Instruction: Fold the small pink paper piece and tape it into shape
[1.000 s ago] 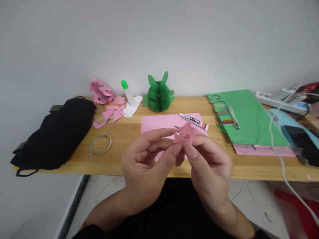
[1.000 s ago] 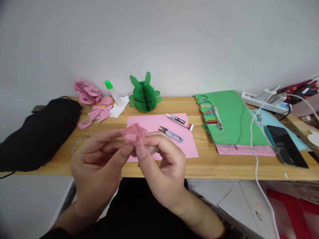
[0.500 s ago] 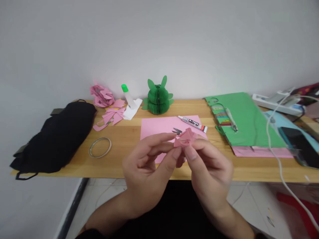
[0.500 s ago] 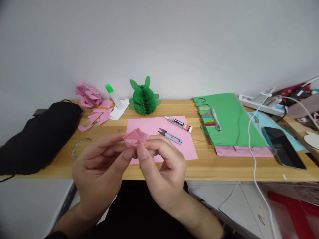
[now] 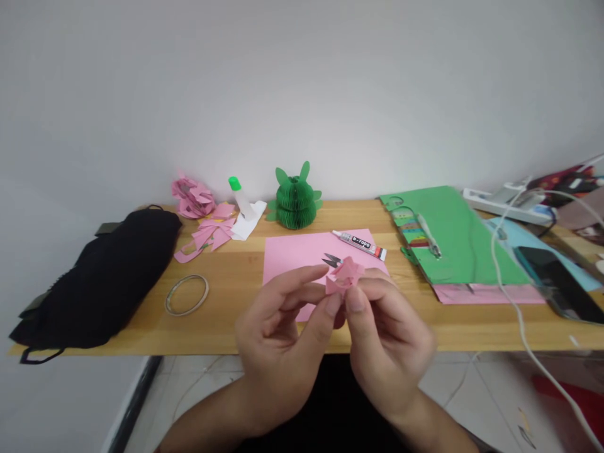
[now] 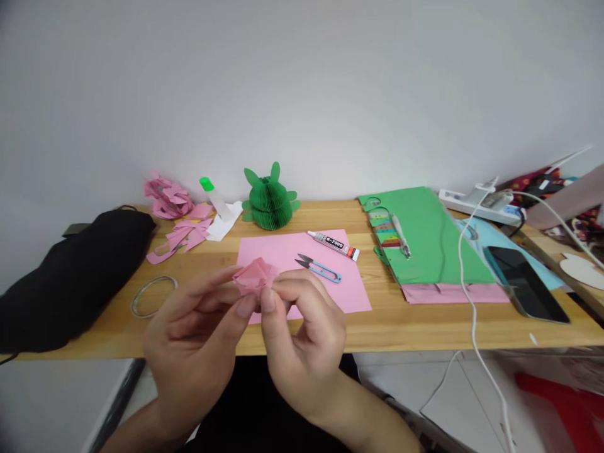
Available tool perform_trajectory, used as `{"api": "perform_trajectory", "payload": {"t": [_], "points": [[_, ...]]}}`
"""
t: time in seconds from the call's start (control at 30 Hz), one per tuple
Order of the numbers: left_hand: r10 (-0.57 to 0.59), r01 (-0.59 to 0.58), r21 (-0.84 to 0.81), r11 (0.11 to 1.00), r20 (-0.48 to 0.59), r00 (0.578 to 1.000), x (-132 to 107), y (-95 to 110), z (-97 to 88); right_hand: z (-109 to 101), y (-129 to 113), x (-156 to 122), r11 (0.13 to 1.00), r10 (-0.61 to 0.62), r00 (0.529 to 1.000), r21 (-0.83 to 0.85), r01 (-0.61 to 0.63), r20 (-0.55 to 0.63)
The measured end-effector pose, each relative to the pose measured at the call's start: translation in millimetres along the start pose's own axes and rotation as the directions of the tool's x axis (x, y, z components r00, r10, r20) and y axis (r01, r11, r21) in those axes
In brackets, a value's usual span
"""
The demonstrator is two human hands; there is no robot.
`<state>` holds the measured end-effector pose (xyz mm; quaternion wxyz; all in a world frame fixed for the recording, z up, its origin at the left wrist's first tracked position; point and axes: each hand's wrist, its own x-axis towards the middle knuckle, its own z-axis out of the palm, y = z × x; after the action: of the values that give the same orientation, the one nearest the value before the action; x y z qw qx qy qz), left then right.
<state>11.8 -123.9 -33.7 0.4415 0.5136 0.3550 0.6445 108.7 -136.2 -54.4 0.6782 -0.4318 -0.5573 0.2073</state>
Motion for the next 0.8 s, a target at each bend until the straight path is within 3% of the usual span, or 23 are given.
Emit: {"api": "perform_trajectory", "payload": {"t": [0.17, 0.33, 0.5, 0.57, 0.67, 0.73, 0.8], "points": [[-0.013, 0.014, -0.028, 1.0, 0.019, 1.0, 1.6, 1.1, -0.1, -0.5, 3.0, -1.7, 0.999, 0.025, 1.0, 0.041, -0.025, 0.001], [-0.088, 0.094, -0.082, 0.992, 0.076, 0.993, 4.0, 1.0, 0.0, -4.5, 5.8, 6.4, 0.979, 0.024, 0.999, 0.205, -0.017, -0.033], [-0.183, 0.189, -0.039, 0.981, 0.135, 0.974, 3.5, -3.0, 0.6, -8.5, 1.8, 22.4, 0.992, 0.104, 0.991, 0.086, -0.097, -0.084], [-0.241, 0.246, -0.008, 0.969, 0.168, 0.956, 5.0, -4.9, -3.1, -13.6, 2.3, 31.8, 0.985, 0.164, 0.986, 0.05, -0.163, -0.015], [-0.295, 0.287, 0.07, 0.955, 0.285, 0.912, 14.5, -9.0, -14.3, -25.7, 7.1, 50.2, 0.97, 0.239, 0.947, 0.0, -0.244, 0.213], [-0.278, 0.25, 0.125, 0.96, 0.345, 0.897, 26.2, -11.6, -22.2, -33.7, 10.5, 63.5, 0.959, 0.274, 0.884, -0.034, -0.283, 0.378], [-0.23, 0.183, 0.163, 0.969, 0.349, 0.908, 40.1, -12.2, -27.0, -39.2, 11.6, 75.9, 0.946, 0.307, 0.783, -0.084, -0.314, 0.541]]}}
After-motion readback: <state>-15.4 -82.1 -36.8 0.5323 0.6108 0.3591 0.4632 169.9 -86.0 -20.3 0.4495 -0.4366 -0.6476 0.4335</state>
